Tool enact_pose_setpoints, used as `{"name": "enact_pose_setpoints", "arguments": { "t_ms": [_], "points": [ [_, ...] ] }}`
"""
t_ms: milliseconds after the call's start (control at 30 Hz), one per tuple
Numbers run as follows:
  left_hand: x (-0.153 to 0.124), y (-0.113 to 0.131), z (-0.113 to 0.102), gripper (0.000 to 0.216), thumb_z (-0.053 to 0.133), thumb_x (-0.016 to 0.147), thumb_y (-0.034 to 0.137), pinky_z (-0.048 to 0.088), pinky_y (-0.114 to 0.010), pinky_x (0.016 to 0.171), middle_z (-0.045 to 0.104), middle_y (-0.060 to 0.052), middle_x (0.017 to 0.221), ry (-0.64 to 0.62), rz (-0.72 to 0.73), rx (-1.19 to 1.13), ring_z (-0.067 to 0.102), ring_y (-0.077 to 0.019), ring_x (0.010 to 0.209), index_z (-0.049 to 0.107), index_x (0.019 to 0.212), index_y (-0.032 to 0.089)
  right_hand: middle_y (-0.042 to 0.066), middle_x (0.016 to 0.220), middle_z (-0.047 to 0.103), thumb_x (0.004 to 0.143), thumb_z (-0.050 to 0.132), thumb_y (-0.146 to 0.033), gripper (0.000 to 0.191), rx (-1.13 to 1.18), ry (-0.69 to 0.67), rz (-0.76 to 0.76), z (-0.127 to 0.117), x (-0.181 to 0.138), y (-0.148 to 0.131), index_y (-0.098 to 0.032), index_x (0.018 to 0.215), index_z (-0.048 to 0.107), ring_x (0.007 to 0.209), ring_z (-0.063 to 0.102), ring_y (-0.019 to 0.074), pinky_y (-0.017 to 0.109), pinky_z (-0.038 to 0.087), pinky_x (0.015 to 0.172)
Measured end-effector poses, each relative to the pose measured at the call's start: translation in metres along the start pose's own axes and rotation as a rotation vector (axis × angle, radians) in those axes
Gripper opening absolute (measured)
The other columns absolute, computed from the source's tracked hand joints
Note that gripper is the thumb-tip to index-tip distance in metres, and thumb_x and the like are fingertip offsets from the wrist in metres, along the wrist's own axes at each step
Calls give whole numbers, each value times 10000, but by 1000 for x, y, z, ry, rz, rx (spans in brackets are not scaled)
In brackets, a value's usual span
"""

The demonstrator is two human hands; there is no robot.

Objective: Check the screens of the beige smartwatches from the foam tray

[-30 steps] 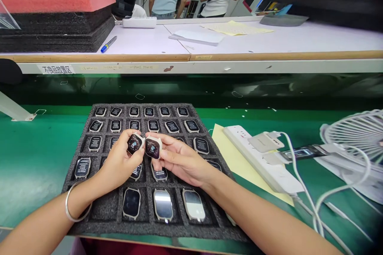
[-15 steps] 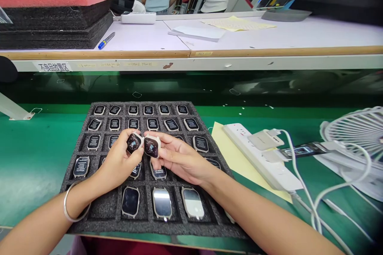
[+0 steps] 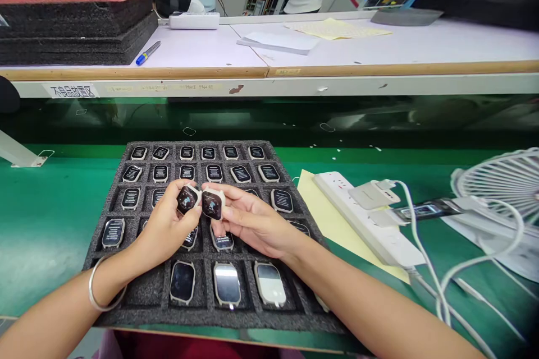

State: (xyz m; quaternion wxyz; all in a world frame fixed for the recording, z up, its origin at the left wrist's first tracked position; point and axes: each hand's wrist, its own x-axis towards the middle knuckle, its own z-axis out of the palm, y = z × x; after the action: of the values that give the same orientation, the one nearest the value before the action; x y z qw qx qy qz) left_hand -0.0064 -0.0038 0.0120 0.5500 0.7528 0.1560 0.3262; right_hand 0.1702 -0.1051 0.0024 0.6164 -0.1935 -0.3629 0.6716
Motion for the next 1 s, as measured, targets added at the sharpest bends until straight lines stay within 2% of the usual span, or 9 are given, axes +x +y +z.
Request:
{"name": "enact_pose_setpoints", "arguments": {
  "t_ms": [300, 500, 1000],
  "points": [
    [2, 1, 0, 248, 515, 1005, 289, 392, -400, 766, 525, -69, 1075, -22, 18, 23, 504, -339, 935, 473, 1207, 152, 88, 1078, 515, 1107, 884, -278, 364, -7, -14, 2, 3, 1, 0, -217, 1377, 647, 856, 562, 190, 240, 498, 818],
    [1, 0, 0, 267, 537, 992, 280, 384, -402, 796, 521, -84, 1143, -12, 15, 3, 491, -355, 1030, 483, 1225, 161, 98, 1095, 514, 1111, 875, -275, 368, -13, -15, -4, 2, 0, 0, -218, 1390, 642, 864, 563, 197, 239, 495, 819],
    [2, 2, 0, 257, 507, 996, 269, 375, -390, 813, 519, -82, 1126, -35, 32, 35, 491, -338, 1010, 476, 1221, 150, 93, 1099, 517, 1114, 869, -264, 368, -6, -16, 0, 2, 0, 0, -201, 1389, 633, 860, 570, 190, 240, 507, 821]
  ]
}}
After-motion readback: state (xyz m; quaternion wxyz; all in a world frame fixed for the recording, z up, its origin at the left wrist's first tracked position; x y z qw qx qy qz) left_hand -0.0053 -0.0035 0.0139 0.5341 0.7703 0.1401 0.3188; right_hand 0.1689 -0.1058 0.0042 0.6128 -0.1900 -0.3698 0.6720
